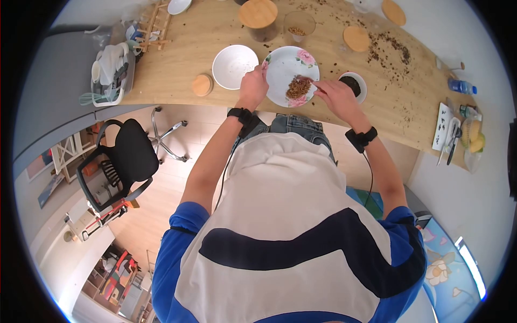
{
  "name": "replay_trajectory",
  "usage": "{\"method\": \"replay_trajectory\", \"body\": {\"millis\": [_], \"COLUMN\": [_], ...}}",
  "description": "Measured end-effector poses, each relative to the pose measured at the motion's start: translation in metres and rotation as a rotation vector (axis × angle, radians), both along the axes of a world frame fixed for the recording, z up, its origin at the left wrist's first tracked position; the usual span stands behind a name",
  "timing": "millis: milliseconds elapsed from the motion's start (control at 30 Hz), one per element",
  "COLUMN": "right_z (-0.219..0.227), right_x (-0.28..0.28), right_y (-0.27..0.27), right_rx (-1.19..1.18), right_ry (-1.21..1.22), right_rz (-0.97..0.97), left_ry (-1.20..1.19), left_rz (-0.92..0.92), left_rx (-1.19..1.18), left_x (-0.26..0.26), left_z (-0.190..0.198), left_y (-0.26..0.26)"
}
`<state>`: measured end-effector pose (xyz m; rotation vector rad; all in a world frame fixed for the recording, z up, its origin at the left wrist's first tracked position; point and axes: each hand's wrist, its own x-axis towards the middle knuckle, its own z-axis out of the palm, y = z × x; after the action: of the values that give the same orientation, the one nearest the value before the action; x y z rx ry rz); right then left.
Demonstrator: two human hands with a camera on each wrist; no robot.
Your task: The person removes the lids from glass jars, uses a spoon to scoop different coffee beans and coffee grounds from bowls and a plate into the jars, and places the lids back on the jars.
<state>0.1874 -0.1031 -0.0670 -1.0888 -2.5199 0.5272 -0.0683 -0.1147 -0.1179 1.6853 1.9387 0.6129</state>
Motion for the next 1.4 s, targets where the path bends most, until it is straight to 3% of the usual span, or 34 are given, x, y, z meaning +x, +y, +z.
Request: {"method": "replay_trajectory", "body": {"millis": [233, 333, 400, 533, 600, 633, 700, 900, 1133, 1200, 1400], "right_z": [0.002, 0.001, 0.001, -0.024, -0.024, -0.027, -0.036, -0.050, -0.065, -0.074, -0.081], "right_x": [-0.003, -0.001, 0.003, 0.014, 0.014, 0.014, 0.013, 0.001, -0.026, -0.033, -0.037], "right_y": [0.003, 0.005, 0.011, 0.035, 0.042, 0.045, 0.045, 0.031, 0.021, 0.023, 0.029], "right_rx": [-0.051, -0.171, -0.292, -0.343, -0.703, -0.704, -1.007, -1.298, -1.410, -1.424, -1.464], "right_ry": [0.034, 0.134, 0.059, 0.102, 0.220, 0.219, 0.299, 0.617, 0.877, 1.055, 1.155], "right_rz": [0.015, -0.088, -0.335, -0.442, -0.491, -0.491, -0.550, -0.660, -0.669, -0.636, -0.624], "left_ry": [0.006, 0.001, -0.004, -0.003, 0.003, 0.002, -0.001, 0.093, 0.096, 0.114, 0.129], "left_rz": [0.017, 0.031, 0.018, 0.026, 0.027, 0.028, 0.010, -0.002, 0.045, 0.045, 0.060], "left_rx": [0.013, -0.007, -0.017, -0.020, -0.005, -0.006, 0.015, -0.039, -0.057, -0.056, -0.087], "left_x": [-0.004, -0.004, -0.006, -0.007, -0.007, -0.006, -0.003, -0.001, 0.000, 0.000, 0.002], "left_z": [-0.013, -0.011, -0.013, -0.017, -0.015, -0.011, -0.003, -0.004, -0.003, -0.005, 0.001], "left_y": [-0.001, 0.000, 0.000, 0.000, 0.001, 0.002, 0.003, 0.006, 0.008, 0.008, 0.007]}}
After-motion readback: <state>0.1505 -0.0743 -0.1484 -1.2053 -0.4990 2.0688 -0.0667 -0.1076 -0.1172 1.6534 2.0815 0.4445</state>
